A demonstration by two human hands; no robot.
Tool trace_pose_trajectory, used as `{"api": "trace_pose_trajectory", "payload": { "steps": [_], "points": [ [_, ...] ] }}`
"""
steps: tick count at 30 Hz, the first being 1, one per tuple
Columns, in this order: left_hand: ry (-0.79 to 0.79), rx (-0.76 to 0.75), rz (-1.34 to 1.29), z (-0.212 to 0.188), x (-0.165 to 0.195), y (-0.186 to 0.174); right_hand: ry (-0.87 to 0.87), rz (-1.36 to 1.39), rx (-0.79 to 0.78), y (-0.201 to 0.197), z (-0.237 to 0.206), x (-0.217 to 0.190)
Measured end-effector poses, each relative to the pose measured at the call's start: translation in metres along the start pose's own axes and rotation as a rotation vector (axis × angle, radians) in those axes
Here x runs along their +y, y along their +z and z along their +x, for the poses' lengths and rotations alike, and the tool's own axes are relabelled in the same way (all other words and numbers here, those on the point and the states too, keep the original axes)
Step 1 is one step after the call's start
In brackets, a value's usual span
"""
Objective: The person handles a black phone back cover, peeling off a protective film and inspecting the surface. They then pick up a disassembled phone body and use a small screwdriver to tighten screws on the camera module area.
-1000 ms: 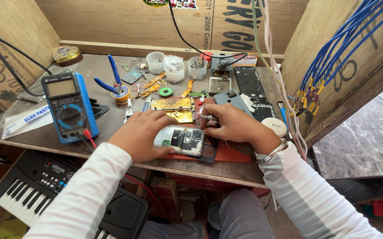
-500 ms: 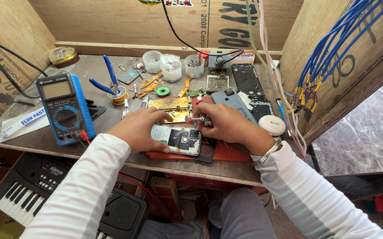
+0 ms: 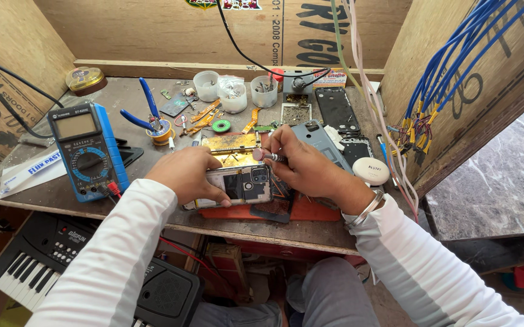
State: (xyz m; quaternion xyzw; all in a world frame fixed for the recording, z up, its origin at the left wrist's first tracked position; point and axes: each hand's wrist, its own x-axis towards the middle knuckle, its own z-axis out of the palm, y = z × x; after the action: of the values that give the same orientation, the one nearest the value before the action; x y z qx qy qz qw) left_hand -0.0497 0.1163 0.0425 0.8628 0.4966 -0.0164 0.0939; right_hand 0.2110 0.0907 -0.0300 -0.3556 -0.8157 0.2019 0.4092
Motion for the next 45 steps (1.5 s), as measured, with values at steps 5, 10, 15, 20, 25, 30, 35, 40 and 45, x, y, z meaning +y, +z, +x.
{"api": "trace_pose_trajectory", "payload": {
  "steps": [5, 10, 15, 20, 25, 30, 35, 40, 45],
  "points": [
    [-0.063, -0.062, -0.275, -0.004, -0.003, -0.003, 0.023, 0.205, 0.076, 0.007, 0.000, 0.009],
    [0.008, -0.012, -0.588, -0.006, 0.000, 0.006, -0.055, 0.582, 0.103, 0.002, 0.003, 0.010],
    [-0.009, 0.130, -0.513, -0.010, 0.011, 0.013, 0.184, 0.798, 0.093, -0.008, 0.003, 0.002],
    [-0.018, 0.310, -0.428, -0.020, 0.019, 0.022, 0.157, 1.012, 0.073, -0.013, 0.005, -0.001],
    [-0.110, 0.576, -0.514, -0.025, 0.006, 0.027, 0.045, 1.165, 0.102, -0.020, 0.002, 0.007],
    [-0.125, 0.531, -1.541, -0.020, 0.021, 0.050, 0.164, 0.798, 0.132, -0.011, 0.003, 0.019],
    [-0.127, 0.676, -2.135, -0.009, 0.043, 0.072, 0.298, 0.557, 0.105, -0.012, 0.005, 0.013],
    [-0.045, 0.797, -2.152, -0.005, 0.044, 0.074, 0.227, 0.603, -0.438, -0.022, 0.000, -0.010],
    [-0.070, 0.887, -2.208, -0.008, 0.043, 0.074, 0.252, 0.594, -0.270, -0.029, -0.001, -0.021]
  ]
}}
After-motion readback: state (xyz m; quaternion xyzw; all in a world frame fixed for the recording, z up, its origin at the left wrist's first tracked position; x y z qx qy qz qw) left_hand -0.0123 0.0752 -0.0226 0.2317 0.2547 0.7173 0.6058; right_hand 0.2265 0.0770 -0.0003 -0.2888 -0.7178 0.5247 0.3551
